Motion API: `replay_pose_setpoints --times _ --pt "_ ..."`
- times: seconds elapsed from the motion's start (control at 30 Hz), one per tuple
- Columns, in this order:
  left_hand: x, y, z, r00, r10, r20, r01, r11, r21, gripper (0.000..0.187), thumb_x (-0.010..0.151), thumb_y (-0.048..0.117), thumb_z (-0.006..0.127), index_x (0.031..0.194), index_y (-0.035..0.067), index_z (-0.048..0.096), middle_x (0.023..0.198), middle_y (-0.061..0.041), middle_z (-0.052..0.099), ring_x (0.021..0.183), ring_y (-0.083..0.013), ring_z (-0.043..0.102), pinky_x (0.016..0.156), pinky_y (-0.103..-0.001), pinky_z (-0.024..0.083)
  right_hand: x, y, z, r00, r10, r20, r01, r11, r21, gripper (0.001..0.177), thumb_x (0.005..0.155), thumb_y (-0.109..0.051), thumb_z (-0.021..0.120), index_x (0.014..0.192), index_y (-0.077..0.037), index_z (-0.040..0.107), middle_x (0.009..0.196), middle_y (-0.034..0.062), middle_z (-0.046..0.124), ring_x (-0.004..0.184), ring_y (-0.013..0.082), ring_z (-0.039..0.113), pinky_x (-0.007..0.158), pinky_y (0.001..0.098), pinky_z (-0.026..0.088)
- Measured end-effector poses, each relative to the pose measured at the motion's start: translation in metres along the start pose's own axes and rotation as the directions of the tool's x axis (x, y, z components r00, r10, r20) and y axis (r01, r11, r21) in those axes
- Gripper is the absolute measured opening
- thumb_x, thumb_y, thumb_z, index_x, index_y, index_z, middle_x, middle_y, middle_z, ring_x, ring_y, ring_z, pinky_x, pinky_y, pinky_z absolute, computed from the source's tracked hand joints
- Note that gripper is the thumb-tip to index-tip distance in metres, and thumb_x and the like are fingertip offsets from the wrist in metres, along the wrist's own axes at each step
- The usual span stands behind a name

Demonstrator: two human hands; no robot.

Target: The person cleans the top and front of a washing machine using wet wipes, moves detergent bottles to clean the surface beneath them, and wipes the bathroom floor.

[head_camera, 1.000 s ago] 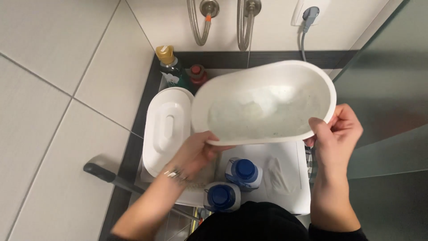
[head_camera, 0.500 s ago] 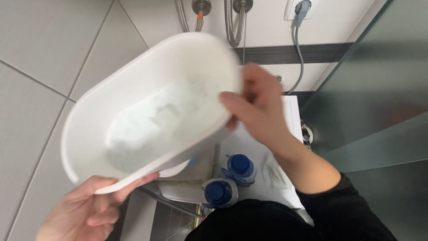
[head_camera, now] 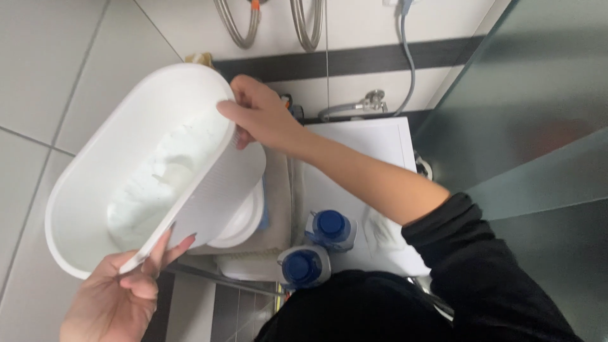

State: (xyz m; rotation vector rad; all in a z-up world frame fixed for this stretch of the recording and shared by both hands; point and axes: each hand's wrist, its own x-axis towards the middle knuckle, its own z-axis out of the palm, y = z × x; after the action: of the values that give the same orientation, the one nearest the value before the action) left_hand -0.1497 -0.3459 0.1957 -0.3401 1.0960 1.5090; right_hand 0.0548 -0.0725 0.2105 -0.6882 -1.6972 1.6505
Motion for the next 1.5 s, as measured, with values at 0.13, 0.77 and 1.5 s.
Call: replay_pose_setpoints --times 0.13,0.77,1.5 --pt "0.006 0.004 -0.019 0.998 0.034 0.060 -0.036 0.999 0.039 0.070 0.086 0.002 0.062 0.150 -0.014 0.039 0.145 -0.058 0.047 0.109 -0.0135 0.086 0.046 -0.002 0.061 -0.007 -0.018 -0.008 0.994 0.106 0.040 -0.105 0.994 -0.039 0.035 0.091 -0.041 0.056 0.079 -0.017 0.034 0.074 -0.0031 0.046 0.059 0.0095 0.060 0.056 0.0276 0.064" --pt "0.143 0.029 -0.125 -0.247 -0.153 0.957 -0.034 -0.986 -0.166 0.079 0.074 0.049 0.103 0.113 -0.016 0.080 0.122 -0.019 0.077 0.112 -0.0347 0.072 0.102 -0.043 0.050 -0.281 0.359 -0.136 0.978 0.168 -0.120 -0.195 0.558 -0.806 0.065 0.105 -0.023 0.039 0.162 -0.010 0.012 0.170 0.0163 0.009 0.157 0.0333 0.008 0.124 0.0511 0.012" --pt "0.175 0.101 -0.201 0.068 0.118 0.991 -0.266 -0.955 0.132 0.091 0.065 0.031 0.097 0.138 -0.013 0.064 0.143 -0.030 0.066 0.138 -0.0413 0.060 0.124 -0.052 0.048 -0.106 0.401 -0.103 0.847 0.098 0.522 0.481 0.278 -0.832 0.058 0.109 -0.038 0.034 0.163 -0.018 0.025 0.172 0.0081 0.020 0.159 0.0254 0.016 0.125 0.0504 0.018"
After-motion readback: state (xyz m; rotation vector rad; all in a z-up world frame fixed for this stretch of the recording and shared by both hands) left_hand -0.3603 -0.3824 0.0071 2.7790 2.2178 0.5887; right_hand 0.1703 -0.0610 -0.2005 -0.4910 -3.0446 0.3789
